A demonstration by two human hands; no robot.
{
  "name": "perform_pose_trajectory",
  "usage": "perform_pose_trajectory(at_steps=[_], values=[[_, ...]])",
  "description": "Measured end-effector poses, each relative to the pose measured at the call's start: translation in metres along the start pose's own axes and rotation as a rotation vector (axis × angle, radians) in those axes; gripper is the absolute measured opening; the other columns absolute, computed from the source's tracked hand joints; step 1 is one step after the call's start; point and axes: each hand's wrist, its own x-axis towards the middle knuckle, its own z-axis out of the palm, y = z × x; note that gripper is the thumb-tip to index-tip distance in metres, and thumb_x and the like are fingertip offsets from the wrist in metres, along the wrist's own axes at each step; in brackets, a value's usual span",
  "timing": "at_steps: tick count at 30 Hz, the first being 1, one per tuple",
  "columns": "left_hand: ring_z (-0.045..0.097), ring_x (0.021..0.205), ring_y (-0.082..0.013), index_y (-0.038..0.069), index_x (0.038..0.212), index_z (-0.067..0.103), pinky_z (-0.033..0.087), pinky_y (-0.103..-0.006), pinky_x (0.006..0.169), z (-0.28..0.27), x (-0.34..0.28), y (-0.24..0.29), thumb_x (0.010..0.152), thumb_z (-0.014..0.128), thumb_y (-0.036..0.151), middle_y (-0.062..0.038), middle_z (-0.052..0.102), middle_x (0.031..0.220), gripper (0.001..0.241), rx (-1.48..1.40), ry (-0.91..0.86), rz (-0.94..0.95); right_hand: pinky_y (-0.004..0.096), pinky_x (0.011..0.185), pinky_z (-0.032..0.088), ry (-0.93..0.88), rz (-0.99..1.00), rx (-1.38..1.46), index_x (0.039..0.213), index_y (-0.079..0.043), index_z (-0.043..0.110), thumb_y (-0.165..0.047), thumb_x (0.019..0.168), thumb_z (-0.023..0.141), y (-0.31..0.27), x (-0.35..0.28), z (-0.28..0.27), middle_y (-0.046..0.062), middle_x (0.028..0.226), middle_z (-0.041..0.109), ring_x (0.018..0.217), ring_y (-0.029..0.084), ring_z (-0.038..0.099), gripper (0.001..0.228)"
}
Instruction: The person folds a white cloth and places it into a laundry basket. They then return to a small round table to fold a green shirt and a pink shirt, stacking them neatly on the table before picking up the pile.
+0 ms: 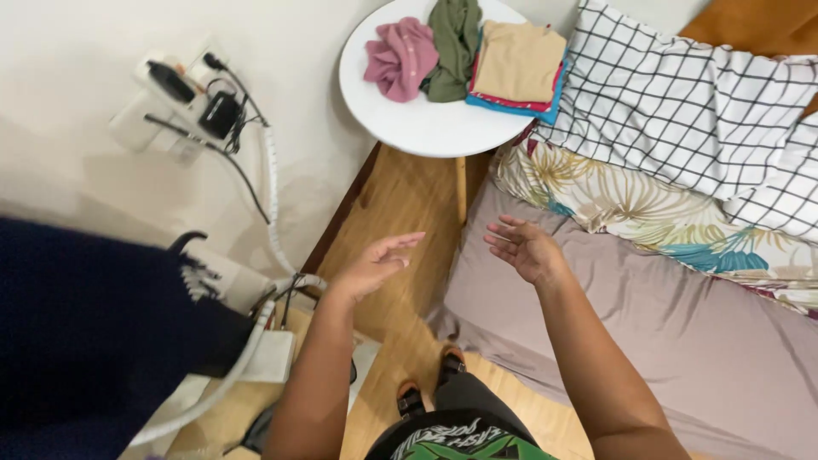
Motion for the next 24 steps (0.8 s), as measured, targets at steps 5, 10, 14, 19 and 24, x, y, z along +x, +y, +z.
perform_pose_trajectory(at_steps=[5,10,14,19,24], values=[[0.051,0.14,-0.0157,0.009,0.148,0.054,0.042,-0.0317,0.112,-0.007,0.059,0.002,0.096,0.054,0.001,-0.005,0.056,0.152,0.053,-0.007,0.003,0.105,0.046,0.095,0.055,0.028,-0.011,-0.018,0.135,-0.005,0.054,-0.016,0.096,0.05,-0.035,0.034,-0.015,0.018,0.128,0.068,0.113,0.034,0.068,0.041],[0.052,0.14,-0.0185,0.009,0.149,0.055,0.042,-0.0329,0.113,-0.005,0.109,-0.001,0.098,0.055,0.001,-0.006,0.058,0.149,0.052,-0.027,0.04,0.078,0.045,0.093,0.055,0.028,0.008,-0.048,0.136,-0.007,0.053,-0.016,0.097,0.049,-0.067,0.057,-0.013,0.017,0.127,0.069,0.112,0.033,0.069,0.04],[0.049,0.142,-0.0179,0.009,0.148,0.053,0.042,-0.033,0.114,-0.019,0.139,-0.008,0.094,0.053,-0.002,-0.004,0.054,0.153,0.054,-0.082,0.017,0.111,0.044,0.092,0.056,0.021,0.021,-0.061,0.136,-0.007,0.053,-0.012,0.096,0.05,-0.089,0.078,-0.005,0.016,0.127,0.069,0.109,0.031,0.07,0.041],[0.051,0.142,-0.0194,0.008,0.147,0.055,0.044,-0.035,0.114,-0.048,0.178,0.004,0.085,0.046,-0.009,-0.005,0.054,0.154,0.065,-0.076,-0.006,0.162,0.045,0.09,0.056,0.046,0.032,-0.038,0.134,-0.006,0.055,-0.013,0.095,0.049,-0.103,0.111,0.003,0.016,0.125,0.069,0.107,0.031,0.071,0.04],[0.056,0.131,-0.0226,0.007,0.147,0.055,0.046,-0.0356,0.108,-0.089,0.237,0.017,0.082,0.047,-0.011,-0.007,0.057,0.149,0.068,-0.036,0.019,-0.006,0.045,0.091,0.056,0.069,0.04,-0.003,0.132,-0.006,0.059,-0.021,0.097,0.052,-0.125,0.158,0.025,0.015,0.122,0.07,0.108,0.03,0.07,0.038]])
